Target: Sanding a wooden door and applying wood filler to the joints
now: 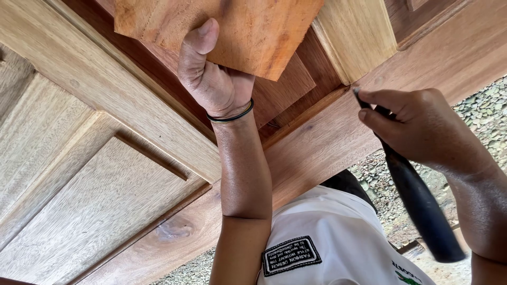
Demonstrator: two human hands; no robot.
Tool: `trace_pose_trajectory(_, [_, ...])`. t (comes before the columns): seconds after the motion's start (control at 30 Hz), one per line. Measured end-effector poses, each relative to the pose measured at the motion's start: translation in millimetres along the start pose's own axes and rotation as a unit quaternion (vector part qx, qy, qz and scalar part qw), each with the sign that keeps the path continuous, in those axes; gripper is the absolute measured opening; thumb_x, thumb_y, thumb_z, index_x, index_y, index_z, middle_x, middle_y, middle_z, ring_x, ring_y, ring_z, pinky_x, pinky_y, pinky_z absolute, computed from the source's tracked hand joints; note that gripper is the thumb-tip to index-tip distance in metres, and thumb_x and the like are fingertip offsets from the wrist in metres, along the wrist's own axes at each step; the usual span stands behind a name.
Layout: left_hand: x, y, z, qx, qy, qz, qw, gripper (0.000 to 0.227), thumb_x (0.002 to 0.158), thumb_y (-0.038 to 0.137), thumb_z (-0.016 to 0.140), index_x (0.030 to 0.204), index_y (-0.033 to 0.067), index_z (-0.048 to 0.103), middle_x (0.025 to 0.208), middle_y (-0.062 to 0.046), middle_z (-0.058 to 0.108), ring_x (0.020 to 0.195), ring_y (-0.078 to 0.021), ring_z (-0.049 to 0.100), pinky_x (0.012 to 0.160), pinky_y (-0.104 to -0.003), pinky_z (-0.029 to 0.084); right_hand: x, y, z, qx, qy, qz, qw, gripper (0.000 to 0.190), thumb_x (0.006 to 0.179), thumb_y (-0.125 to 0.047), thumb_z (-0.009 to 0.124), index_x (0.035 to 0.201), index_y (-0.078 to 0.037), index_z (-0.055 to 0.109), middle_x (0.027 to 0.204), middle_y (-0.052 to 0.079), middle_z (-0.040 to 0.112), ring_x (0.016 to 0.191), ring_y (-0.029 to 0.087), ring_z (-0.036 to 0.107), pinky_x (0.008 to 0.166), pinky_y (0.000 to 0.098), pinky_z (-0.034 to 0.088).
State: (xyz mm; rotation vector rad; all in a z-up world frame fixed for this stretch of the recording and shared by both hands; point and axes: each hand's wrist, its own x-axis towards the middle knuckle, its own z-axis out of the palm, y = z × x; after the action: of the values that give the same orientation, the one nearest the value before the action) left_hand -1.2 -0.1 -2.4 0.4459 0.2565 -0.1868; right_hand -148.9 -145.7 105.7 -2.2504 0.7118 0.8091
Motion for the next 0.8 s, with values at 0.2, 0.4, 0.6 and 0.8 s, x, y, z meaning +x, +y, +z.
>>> trace_pose_trajectory(0.2, [-1,2,2,-0.011,-0.006,-0.026,1.000,0.025,0.071,-0.003,0.055,0.096,0.0010,0.057,0.092,-0.008,0.059,0.088,-0.0229,0.053,0.083,-0.036,0.040,-11,1,-3,0.158,-0.014,0.056,0.986,0.033,0.079,-0.004,0.052,0.112,-0.005,0.054,0.050,0.008,0.053,0.035,0.015,0.053,0.032,0.0233,0.045])
trace_pose_trajectory(0.4, [-1,2,4,-0.001,-0.034,-0.005,0.999,0.025,0.074,-0.004,0.053,0.098,0.0000,0.055,0.095,-0.008,0.058,0.091,-0.0226,0.052,0.086,-0.036,0.039,-13,28,12,0.191,0.071,-0.047,0.978,0.035,0.081,0.007,0.052,0.115,-0.001,0.050,0.067,0.011,0.054,0.047,0.014,0.054,0.042,0.0212,0.046])
trace_pose_trajectory(0.6, [0,0,4,0.012,-0.048,0.027,0.998,0.029,0.074,-0.005,0.053,0.102,-0.0009,0.053,0.098,-0.010,0.055,0.094,-0.0235,0.050,0.089,-0.036,0.038,-15,45,11,0.133,0.137,-0.069,0.979,0.037,0.083,0.012,0.054,0.118,0.000,0.052,0.079,0.010,0.052,0.052,0.013,0.050,0.050,0.0213,0.043])
trace_pose_trajectory(0.8, [1,1,5,0.021,-0.068,0.024,0.997,0.028,0.074,-0.004,0.053,0.102,-0.0018,0.052,0.101,-0.010,0.054,0.099,-0.0246,0.049,0.091,-0.040,0.038,-13,58,7,0.088,0.170,-0.095,0.977,0.035,0.086,0.014,0.054,0.119,0.002,0.053,0.080,0.012,0.053,0.054,0.015,0.052,0.053,0.0229,0.042])
